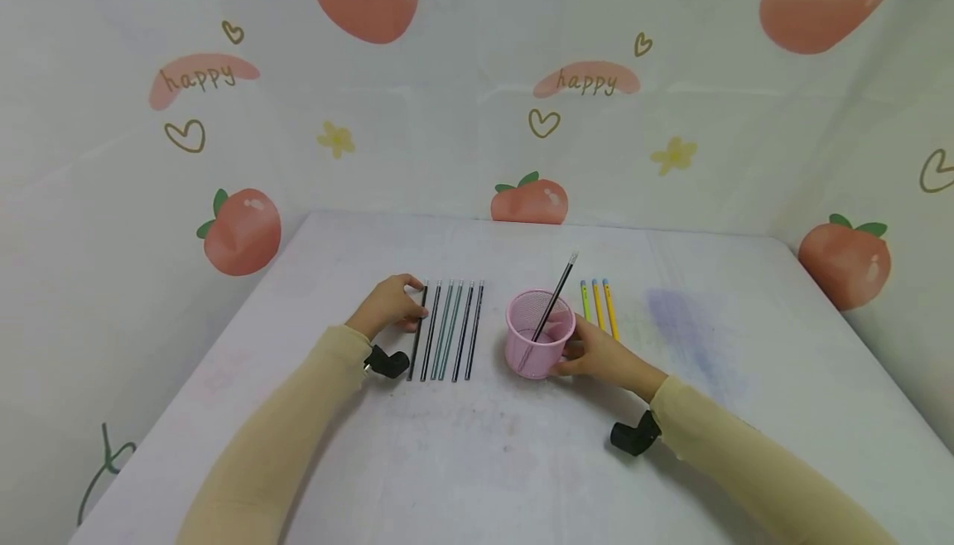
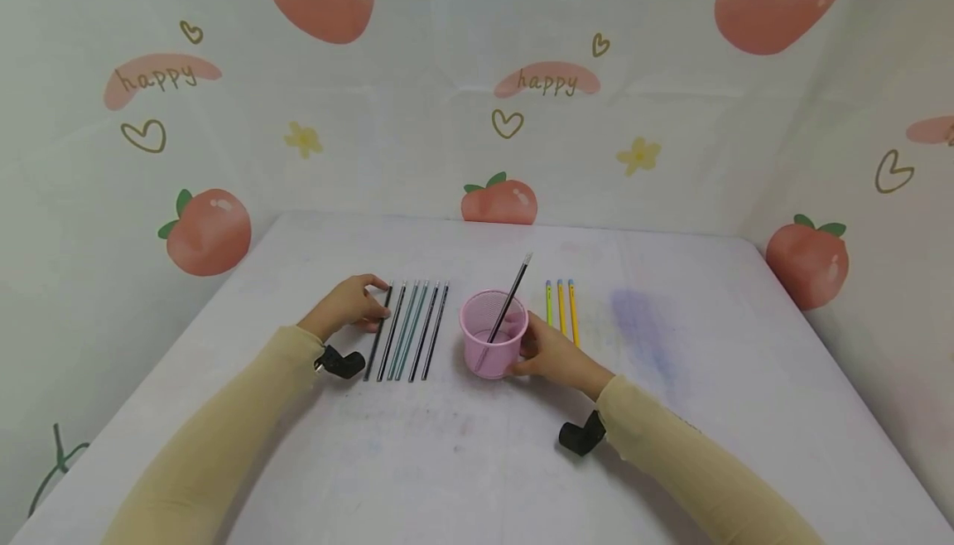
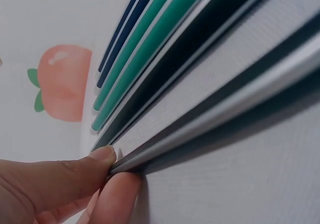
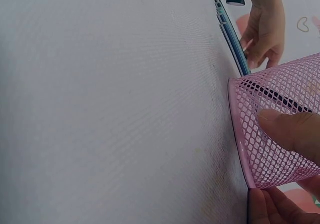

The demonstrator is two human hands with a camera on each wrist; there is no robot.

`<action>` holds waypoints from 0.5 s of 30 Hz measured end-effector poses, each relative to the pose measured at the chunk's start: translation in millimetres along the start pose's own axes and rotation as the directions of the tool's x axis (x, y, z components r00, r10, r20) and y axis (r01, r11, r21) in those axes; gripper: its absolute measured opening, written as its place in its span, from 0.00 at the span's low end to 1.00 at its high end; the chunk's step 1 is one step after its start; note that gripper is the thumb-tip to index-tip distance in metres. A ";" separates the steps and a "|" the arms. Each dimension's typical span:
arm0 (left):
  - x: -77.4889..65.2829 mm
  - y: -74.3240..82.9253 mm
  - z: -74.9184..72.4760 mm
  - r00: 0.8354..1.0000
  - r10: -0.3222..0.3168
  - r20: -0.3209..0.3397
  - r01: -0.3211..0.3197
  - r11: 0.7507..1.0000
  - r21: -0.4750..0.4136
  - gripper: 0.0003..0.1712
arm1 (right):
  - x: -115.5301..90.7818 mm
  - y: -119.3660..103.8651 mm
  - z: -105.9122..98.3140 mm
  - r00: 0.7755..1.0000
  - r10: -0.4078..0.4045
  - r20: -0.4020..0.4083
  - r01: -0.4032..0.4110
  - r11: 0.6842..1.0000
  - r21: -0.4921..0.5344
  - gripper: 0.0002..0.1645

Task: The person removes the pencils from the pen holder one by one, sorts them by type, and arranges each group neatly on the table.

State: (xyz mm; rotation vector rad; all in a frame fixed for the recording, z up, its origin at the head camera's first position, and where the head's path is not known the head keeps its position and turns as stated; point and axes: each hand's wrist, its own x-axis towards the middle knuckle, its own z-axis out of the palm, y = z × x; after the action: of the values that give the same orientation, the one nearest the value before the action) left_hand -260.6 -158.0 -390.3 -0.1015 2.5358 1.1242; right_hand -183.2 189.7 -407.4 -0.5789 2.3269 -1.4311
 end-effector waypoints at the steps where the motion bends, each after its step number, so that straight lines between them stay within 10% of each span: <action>1: -0.4 0.0 0.0 1.000 0.000 0.001 0.000 1.000 0.002 0.34 | 0.0 0.3 0.1 1.000 -0.003 0.001 0.003 1.000 0.002 0.56; 15: -3.4 1.0 -1.5 1.000 -0.020 0.015 0.020 1.000 -0.014 0.35 | -0.3 1.0 0.1 1.000 0.001 -0.002 -0.001 1.000 -0.002 0.56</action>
State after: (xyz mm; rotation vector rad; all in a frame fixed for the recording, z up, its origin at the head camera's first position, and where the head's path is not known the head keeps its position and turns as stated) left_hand -258.2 -158.7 -387.5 -0.1219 2.5086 1.1314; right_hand -183.0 190.2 -408.4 -0.5763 2.3299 -1.4299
